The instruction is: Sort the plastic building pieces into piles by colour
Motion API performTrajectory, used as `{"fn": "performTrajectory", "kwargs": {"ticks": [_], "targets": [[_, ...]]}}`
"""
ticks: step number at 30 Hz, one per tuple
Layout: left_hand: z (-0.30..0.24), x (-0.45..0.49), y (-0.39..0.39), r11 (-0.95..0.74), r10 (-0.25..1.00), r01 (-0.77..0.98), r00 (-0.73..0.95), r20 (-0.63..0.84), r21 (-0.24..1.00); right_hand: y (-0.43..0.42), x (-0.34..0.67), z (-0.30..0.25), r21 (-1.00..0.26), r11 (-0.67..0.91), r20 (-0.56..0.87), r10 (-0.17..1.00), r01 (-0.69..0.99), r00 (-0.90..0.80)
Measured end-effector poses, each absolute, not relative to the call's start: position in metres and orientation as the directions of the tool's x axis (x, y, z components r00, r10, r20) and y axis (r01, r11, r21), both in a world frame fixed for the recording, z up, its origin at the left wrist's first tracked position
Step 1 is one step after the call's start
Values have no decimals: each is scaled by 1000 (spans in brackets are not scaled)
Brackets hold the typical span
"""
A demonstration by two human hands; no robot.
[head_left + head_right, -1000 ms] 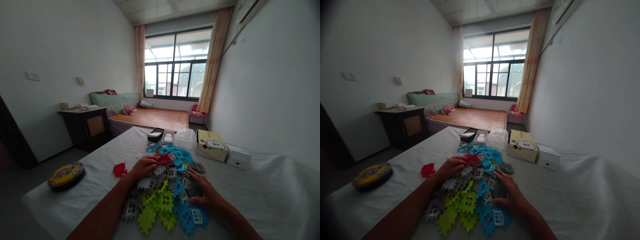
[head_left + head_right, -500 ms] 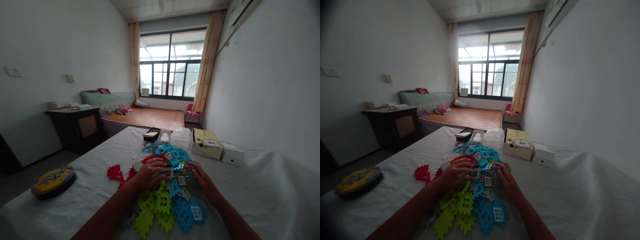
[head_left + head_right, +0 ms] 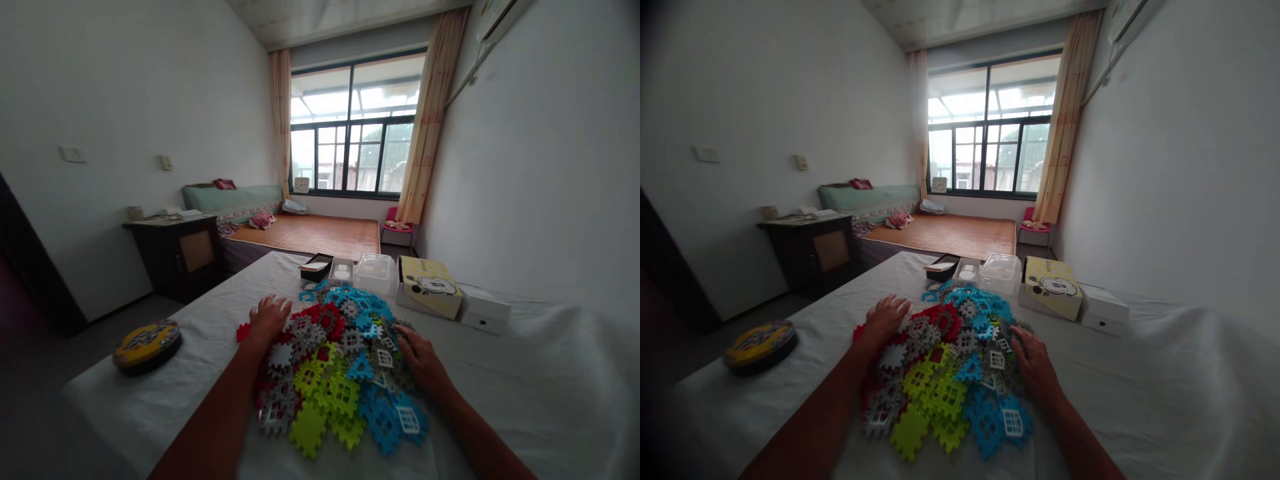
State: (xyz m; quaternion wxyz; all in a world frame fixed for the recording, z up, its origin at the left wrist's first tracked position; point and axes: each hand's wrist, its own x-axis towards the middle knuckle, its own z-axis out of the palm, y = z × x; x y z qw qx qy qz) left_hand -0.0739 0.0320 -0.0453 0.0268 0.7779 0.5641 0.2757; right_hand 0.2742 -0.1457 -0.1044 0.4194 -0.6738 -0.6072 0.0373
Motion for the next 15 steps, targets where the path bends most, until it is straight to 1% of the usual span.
{"fn": "performTrajectory", "kwargs": {"ticks": [1, 2, 4, 6, 9, 11, 13, 14, 15], "targets": [[-47, -83, 38, -251, 933, 891, 120, 339, 377, -146, 273, -106, -608, 76, 451, 853, 791, 264], [-50, -91, 42, -190, 955, 899, 77, 285, 395, -146, 273, -107, -606, 63, 444, 854, 793, 271], [-54, -97, 45, -160, 974, 896, 76, 212, 413, -146, 274, -110, -607, 43, 434, 855, 793, 285], [-59, -89, 41, -242, 966, 873, 174, 193, 423, -146, 275, -112, -610, 33, 432, 852, 792, 297], [-65, -59, 29, -416, 909, 795, 362, 205, 442, -145, 275, -116, -610, 44, 447, 843, 792, 297], [-65, -39, 23, -550, 833, 693, 498, 242, 467, -145, 276, -118, -611, 50, 457, 837, 790, 300], [-58, -28, 27, -682, 707, 516, 646, 288, 518, -145, 275, -121, -613, 48, 463, 831, 789, 310], [-52, -28, 34, -700, 675, 464, 677, 293, 543, -145, 275, -122, -612, 47, 467, 827, 789, 312], [-44, -31, 44, -679, 683, 459, 681, 264, 574, -145, 275, -123, -611, 49, 472, 824, 790, 313]]}}
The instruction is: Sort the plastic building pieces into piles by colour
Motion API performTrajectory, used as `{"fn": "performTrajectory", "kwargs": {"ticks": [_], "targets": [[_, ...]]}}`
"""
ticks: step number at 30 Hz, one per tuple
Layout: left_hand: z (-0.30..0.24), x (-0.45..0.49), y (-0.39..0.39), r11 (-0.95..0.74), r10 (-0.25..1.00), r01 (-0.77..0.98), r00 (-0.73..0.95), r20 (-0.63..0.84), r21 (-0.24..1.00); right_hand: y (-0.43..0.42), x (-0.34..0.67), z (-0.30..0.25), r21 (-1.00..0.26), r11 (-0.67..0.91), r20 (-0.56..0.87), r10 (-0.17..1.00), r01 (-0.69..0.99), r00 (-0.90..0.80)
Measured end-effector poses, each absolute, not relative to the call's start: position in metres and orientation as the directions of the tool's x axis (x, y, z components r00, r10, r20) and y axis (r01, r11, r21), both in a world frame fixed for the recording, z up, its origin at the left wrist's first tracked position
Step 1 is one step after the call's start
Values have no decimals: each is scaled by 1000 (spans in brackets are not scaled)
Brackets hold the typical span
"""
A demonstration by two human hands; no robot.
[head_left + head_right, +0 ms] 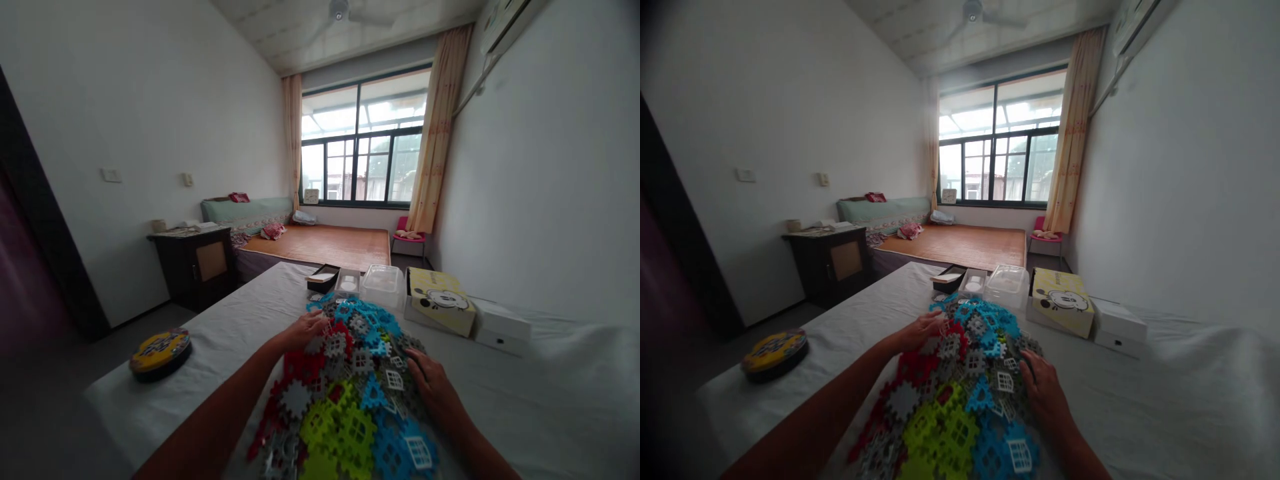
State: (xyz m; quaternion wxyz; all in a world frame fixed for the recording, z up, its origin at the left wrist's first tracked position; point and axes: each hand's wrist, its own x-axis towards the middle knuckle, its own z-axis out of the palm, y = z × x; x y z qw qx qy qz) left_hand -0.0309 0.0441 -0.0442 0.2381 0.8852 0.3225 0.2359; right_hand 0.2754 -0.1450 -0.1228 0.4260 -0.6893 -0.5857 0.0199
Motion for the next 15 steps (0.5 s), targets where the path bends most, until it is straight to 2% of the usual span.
{"fn": "performTrajectory", "kwargs": {"ticks": [6, 11, 15], "targets": [[-15, -61, 128, -556, 808, 589, 547, 217, 586, -144, 273, -120, -609, 67, 490, 816, 790, 308], [-49, -19, 155, -549, 803, 566, 562, 199, 615, -145, 270, -119, -610, 72, 498, 810, 789, 311], [-69, 18, 156, -568, 755, 480, 628, 190, 668, -148, 270, -118, -596, 66, 493, 817, 800, 299]]}}
